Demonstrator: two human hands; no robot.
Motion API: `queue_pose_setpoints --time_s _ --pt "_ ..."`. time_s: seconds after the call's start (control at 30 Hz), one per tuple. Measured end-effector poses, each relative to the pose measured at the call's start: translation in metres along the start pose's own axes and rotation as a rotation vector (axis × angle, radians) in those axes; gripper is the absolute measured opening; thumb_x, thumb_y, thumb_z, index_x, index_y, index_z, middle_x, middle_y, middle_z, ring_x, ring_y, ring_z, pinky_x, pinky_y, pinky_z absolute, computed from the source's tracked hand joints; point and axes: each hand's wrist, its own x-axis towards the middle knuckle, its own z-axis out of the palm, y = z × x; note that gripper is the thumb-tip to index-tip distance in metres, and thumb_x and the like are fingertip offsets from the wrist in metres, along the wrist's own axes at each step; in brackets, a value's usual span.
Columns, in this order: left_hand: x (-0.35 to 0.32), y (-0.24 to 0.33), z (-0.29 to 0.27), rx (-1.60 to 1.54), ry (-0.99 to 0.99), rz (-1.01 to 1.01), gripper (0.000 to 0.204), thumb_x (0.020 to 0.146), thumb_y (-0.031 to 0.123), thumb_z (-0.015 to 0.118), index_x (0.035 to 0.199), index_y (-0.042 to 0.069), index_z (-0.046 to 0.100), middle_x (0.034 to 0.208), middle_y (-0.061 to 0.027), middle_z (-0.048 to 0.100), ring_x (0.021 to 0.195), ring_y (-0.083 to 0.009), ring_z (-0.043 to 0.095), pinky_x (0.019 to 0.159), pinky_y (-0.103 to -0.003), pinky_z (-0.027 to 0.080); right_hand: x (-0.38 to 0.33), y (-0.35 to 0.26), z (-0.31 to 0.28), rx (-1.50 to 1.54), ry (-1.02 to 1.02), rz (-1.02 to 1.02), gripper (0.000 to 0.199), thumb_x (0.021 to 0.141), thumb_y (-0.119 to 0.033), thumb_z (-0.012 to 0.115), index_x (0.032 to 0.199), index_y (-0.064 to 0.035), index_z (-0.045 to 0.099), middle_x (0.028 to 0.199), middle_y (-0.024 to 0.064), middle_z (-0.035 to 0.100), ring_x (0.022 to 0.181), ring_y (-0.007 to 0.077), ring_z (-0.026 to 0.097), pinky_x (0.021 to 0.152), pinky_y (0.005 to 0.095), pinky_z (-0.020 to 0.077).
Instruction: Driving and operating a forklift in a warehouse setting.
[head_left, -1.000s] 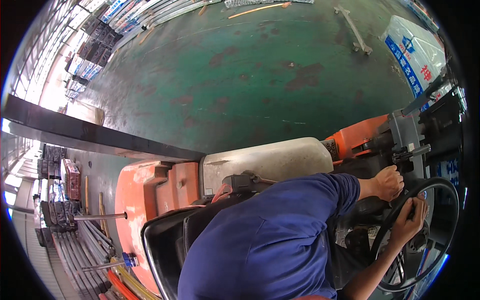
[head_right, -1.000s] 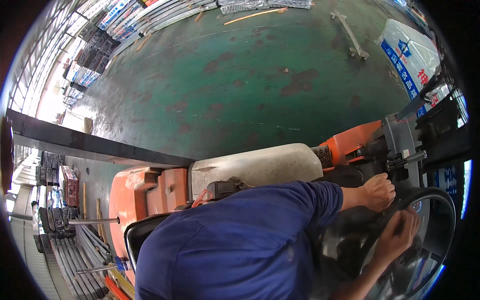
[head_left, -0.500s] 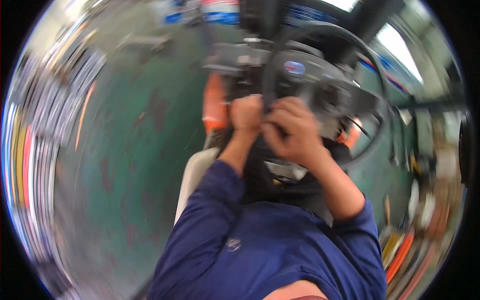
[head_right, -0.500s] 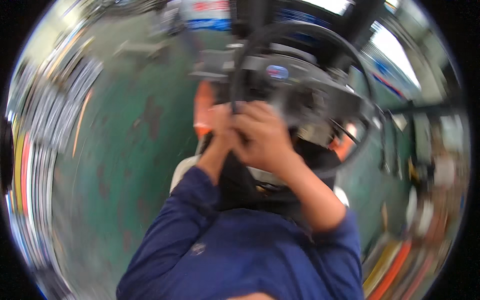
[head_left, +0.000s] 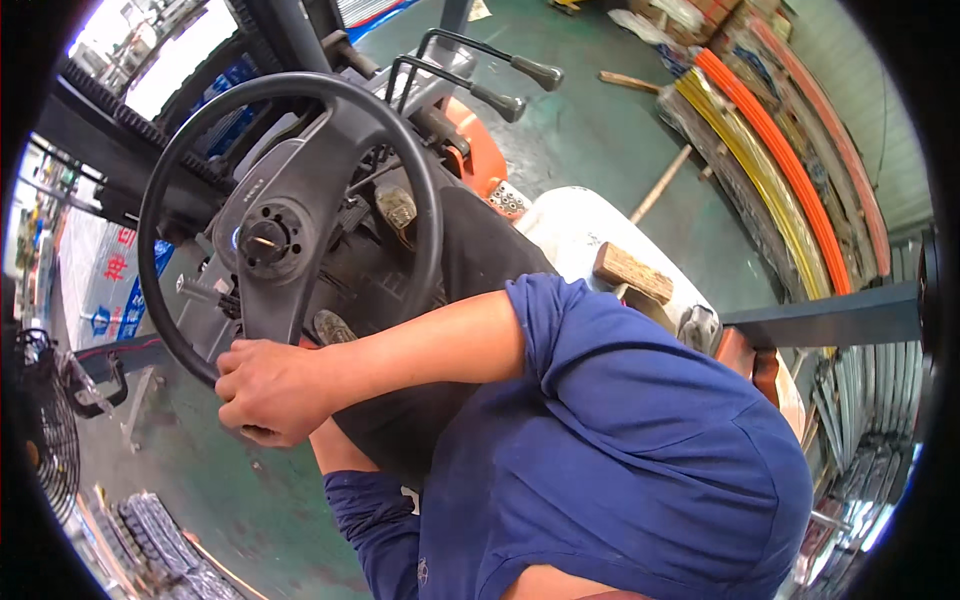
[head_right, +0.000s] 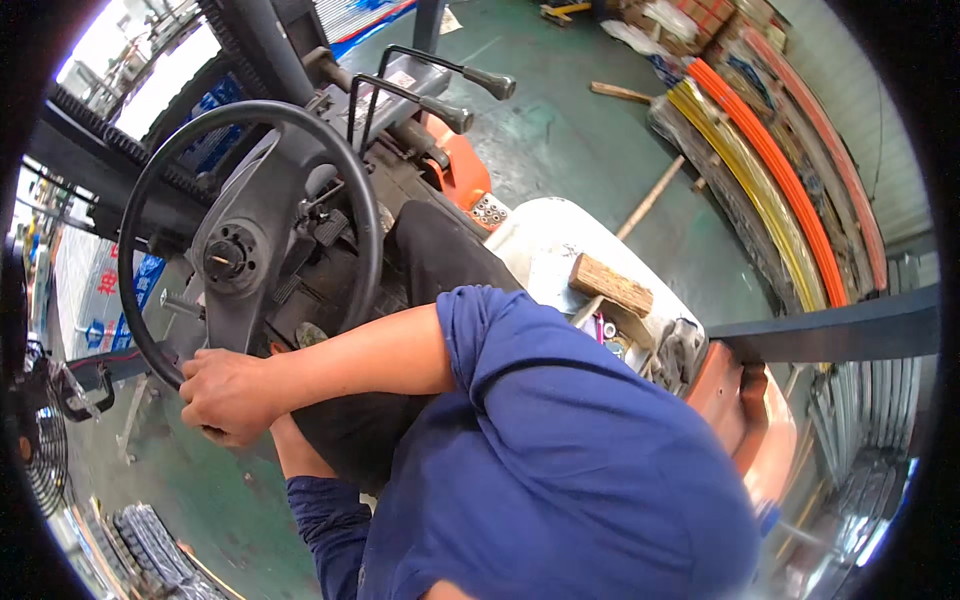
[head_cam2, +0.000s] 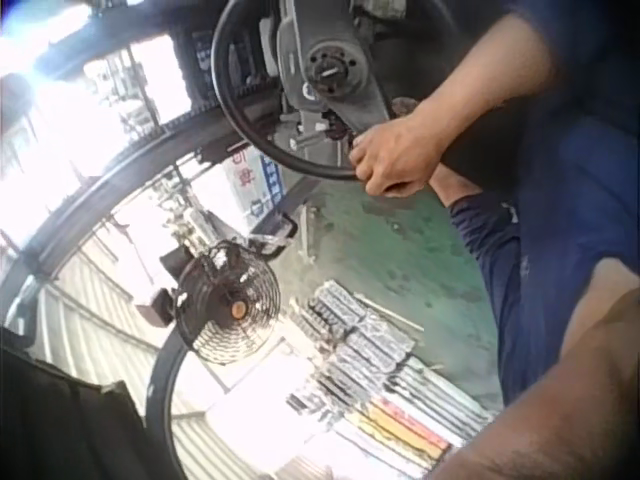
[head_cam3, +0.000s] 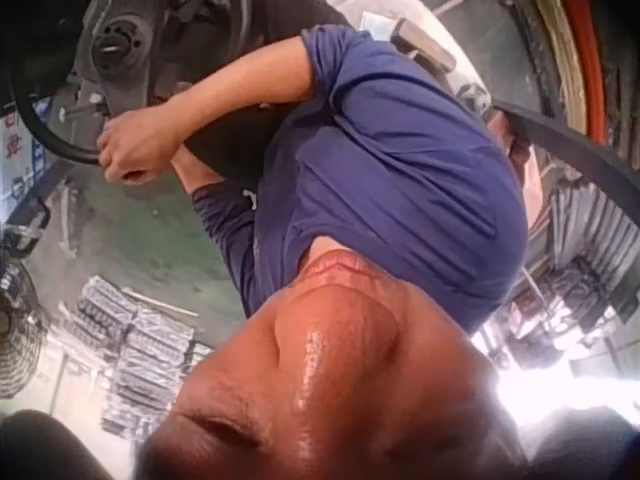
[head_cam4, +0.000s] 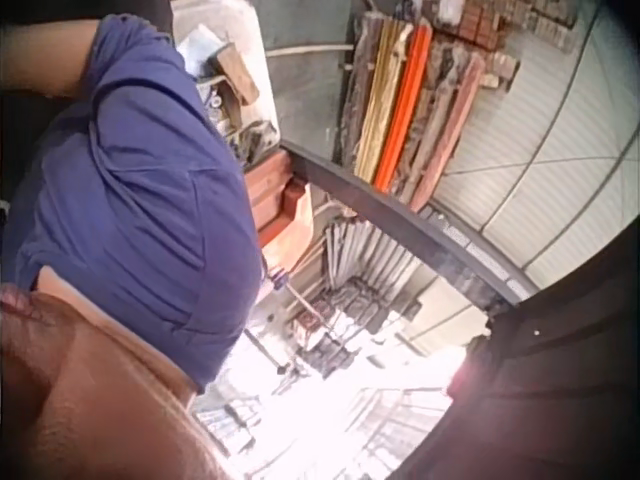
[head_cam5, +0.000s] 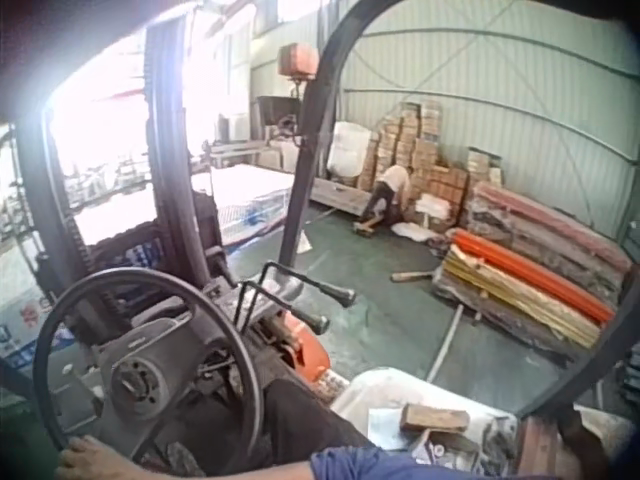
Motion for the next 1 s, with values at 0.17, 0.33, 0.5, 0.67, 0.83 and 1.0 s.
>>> queue_pose_setpoints --time_s 0.17,0.33,0.5,0.67,0.83,1.0 --pt "-0.01 -0.03 -0.013 -0.037 -0.014 0.012 0.01 0.084 0.02 0.063 0.076 0.013 0.06 0.071 -0.0105 0.059 0.065 -0.0316 0.063 0.059 -0.048 0.049 -0.006 -0.02 0.037 -0.043 0.014 0.031 0.014 0.07 -0.025 0.074 0.07 -0.0131 0.068 0.078 0.0029 0.065 0.087 0.0284 0.061 0.075 0.0455 0.0464" --pt "-0.046 -0.05 -0.038 -0.062 0.007 0.037 0.012 0.085 0.02 0.063 0.075 0.013 0.059 0.07 -0.0102 0.057 0.064 -0.0313 0.062 0.058 -0.047 0.049 -0.034 -0.069 0.058 -0.101 0.039 0.019 0.013 0.069 -0.026 0.074 0.071 -0.0135 0.069 0.079 0.0014 0.065 0.088 0.0276 0.061 0.076 0.0445 0.0461" --pt "-0.117 -0.057 -0.08 -0.07 0.025 0.056 0.015 0.086 0.021 0.063 0.074 0.013 0.058 0.069 -0.0099 0.055 0.064 -0.0311 0.061 0.057 -0.047 0.048 -0.089 -0.144 0.068 -0.116 0.027 0.001 0.014 0.068 -0.026 0.074 0.072 -0.0143 0.069 0.078 0.0006 0.065 0.088 0.0272 0.061 0.076 0.0439 0.0459" --pt "-0.208 -0.066 -0.152 -0.017 0.048 0.052 0.017 0.087 0.021 0.063 0.072 0.014 0.057 0.068 -0.0097 0.054 0.063 -0.0309 0.06 0.056 -0.046 0.048 -0.155 -0.252 0.064 -0.01 0.098 -0.058 0.017 0.069 -0.021 0.076 0.07 -0.0108 0.062 0.077 0.0055 0.057 0.082 0.0299 0.056 0.075 0.0463 0.0443" --pt "-0.328 -0.054 -0.225 0.028 0.031 0.052 0.02 0.087 0.022 0.062 0.071 0.014 0.056 0.067 -0.0094 0.052 0.062 -0.0307 0.059 0.056 -0.046 0.048 -0.264 -0.398 0.002 -0.025 0.058 -0.003 0.018 0.073 -0.02 0.076 0.074 -0.0098 0.062 0.087 0.0076 0.058 0.09 0.0317 0.059 0.081 0.0462 0.0466" --pt "-0.435 -0.039 -0.322 0.125 0.108 0.091 0.022 0.088 0.022 0.062 0.069 0.014 0.055 0.066 -0.0091 0.051 0.062 -0.0305 0.058 0.055 -0.046 0.047 -0.336 -0.547 -0.073 -0.165 -0.062 -0.01 0.015 0.073 -0.014 0.078 0.081 -0.0102 0.066 0.091 0.0063 0.062 0.103 0.0304 0.065 0.085 0.0451 0.0502"
